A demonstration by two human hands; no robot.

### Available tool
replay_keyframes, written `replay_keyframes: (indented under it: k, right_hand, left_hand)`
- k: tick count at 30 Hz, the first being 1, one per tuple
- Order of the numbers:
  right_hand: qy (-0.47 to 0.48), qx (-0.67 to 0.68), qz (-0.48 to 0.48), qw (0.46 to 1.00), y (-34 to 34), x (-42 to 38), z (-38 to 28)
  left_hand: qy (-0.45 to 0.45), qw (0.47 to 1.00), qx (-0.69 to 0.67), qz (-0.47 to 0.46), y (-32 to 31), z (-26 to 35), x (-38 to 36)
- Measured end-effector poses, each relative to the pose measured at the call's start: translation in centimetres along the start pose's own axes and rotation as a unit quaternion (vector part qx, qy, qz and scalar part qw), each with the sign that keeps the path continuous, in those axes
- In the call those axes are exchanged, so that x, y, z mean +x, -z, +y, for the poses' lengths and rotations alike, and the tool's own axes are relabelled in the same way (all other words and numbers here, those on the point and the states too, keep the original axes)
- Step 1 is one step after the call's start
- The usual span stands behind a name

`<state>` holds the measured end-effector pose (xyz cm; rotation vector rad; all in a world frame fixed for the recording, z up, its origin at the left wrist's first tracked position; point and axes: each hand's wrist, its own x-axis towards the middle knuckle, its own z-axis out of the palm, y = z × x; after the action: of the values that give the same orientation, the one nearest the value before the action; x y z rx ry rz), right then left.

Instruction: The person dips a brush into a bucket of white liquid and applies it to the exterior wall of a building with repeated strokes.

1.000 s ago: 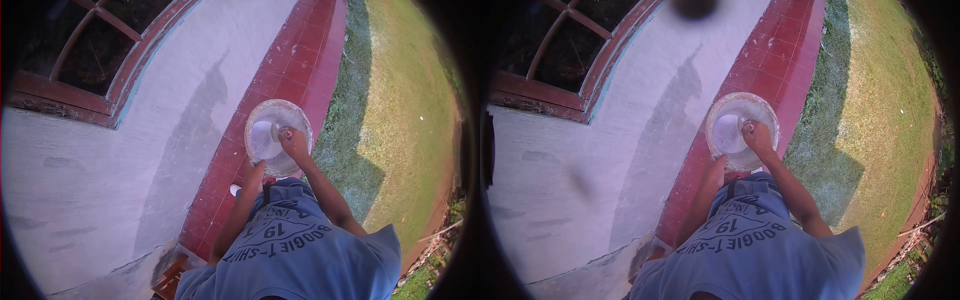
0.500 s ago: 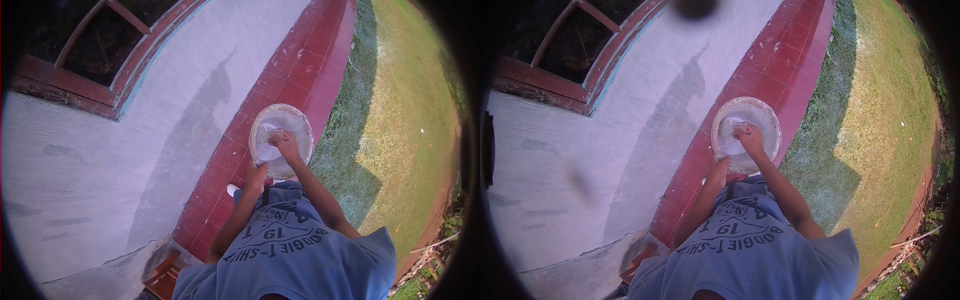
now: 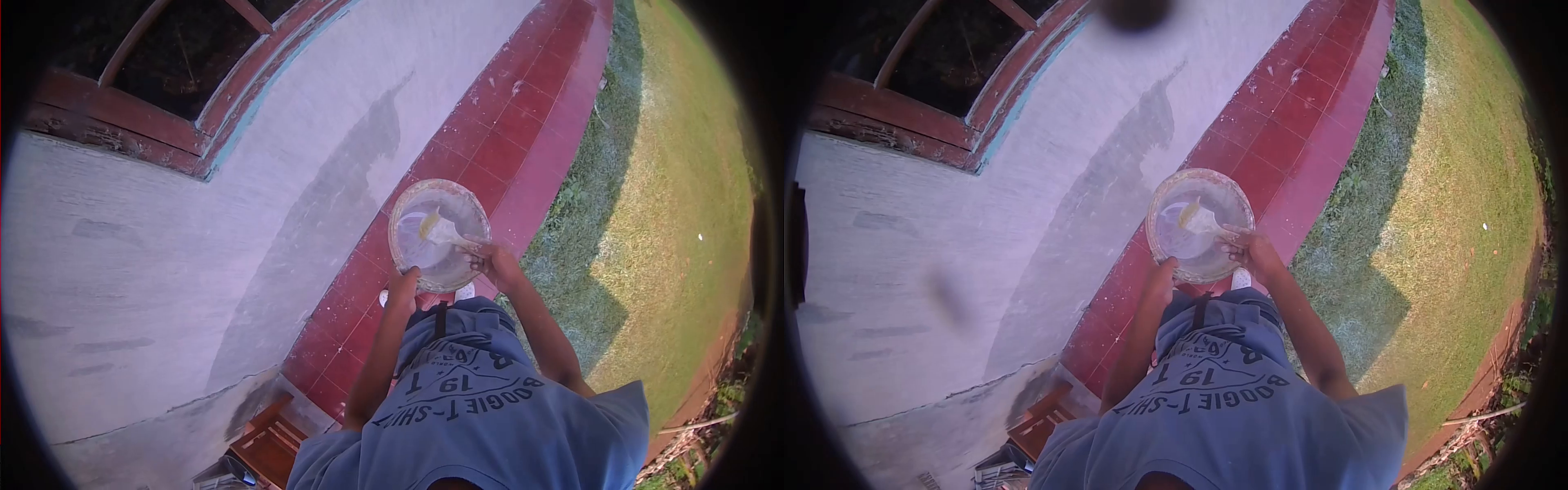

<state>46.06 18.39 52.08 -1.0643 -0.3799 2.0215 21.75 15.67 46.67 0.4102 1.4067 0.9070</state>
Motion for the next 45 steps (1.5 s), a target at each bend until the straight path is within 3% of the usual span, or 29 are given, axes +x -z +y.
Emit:
replay_keyframes:
  k: [4,7,10,13,15,17,20,23,25,28,29,34,38,40,42,43,44,45]
  right_hand:
    - [-0.063,0.016,-0.107,0.992,-1.4,2.2,0.6]
    - [-0.107,-0.022,-0.109,0.988,-4.3,3.1,0.1]
    - [-0.086,0.01,-0.103,0.991,-4.9,6.6,1.7]
    - [-0.073,0.069,-0.015,0.995,-4.5,10.1,3.5]
    - [-0.085,0.081,0.045,0.992,-2.3,13.3,4.7]
    - [-0.134,-0.013,0.152,0.979,1.6,18.8,6.3]
    - [-0.166,-0.138,0.172,0.961,11.3,29.1,12.1]
    - [-0.224,-0.145,0.202,0.942,21.8,41.7,19.2]
    - [-0.21,-0.202,0.193,0.937,29.0,50.4,25.8]
    - [-0.144,-0.225,0.18,0.946,33.7,62.0,34.0]
    - [-0.135,-0.229,0.165,0.95,34.3,65.5,36.6]
    - [-0.091,-0.26,0.068,0.959,31.9,78.2,45.2]
    - [-0.052,-0.292,0.016,0.955,29.8,84.8,44.7]
    - [-0.034,-0.225,0.086,0.97,31.5,89.3,43.9]
    - [0.072,-0.159,0.175,0.969,32.2,91.5,41.8]
    - [0.074,-0.157,0.178,0.969,36.0,94.9,43.6]
    - [0.206,-0.383,0.17,0.884,38.2,97.1,46.0]
    - [0.319,-0.58,0.149,0.734,38.7,105.3,49.1]
  left_hand:
    - [0.015,0.999,-0.011,0.034,5.3,-0.2,2.6]
    - [0.023,0.999,-0.026,0.032,9.3,0.5,4.3]
    - [0.038,0.998,-0.033,0.05,13.3,0.7,8.0]
    - [0.031,0.998,-0.012,0.061,17.2,-0.4,13.5]
    - [0.069,0.996,0.011,0.048,18.3,0.7,15.6]
    - [0.008,0.999,0.041,0.034,22.6,-6.4,22.8]
    - [0.086,0.992,0.025,0.089,22.3,-8.4,27.2]
    - [0.14,0.975,-0.006,0.17,19.7,-13.6,34.5]
    - [0.071,0.982,0.042,0.169,20.4,-19.7,37.7]
    - [0.123,0.964,0.155,0.178,22.4,-29.5,40.6]
    - [0.155,0.929,-0.178,0.284,21.0,-29.7,41.9]
    - [0.144,0.902,-0.261,0.311,19.5,-32.3,44.2]
    - [0.162,0.874,-0.283,0.359,19.8,-31.7,45.3]
    - [0.156,0.878,-0.271,0.363,20.4,-31.7,46.1]
    - [0.161,0.876,-0.27,0.367,20.4,-31.6,46.2]
    - [0.161,0.877,-0.267,0.364,20.6,-31.4,46.6]
    - [0.166,0.875,-0.278,0.359,20.5,-31.1,46.9]
    - [0.17,0.872,-0.29,0.356,20.7,-30.8,47.1]
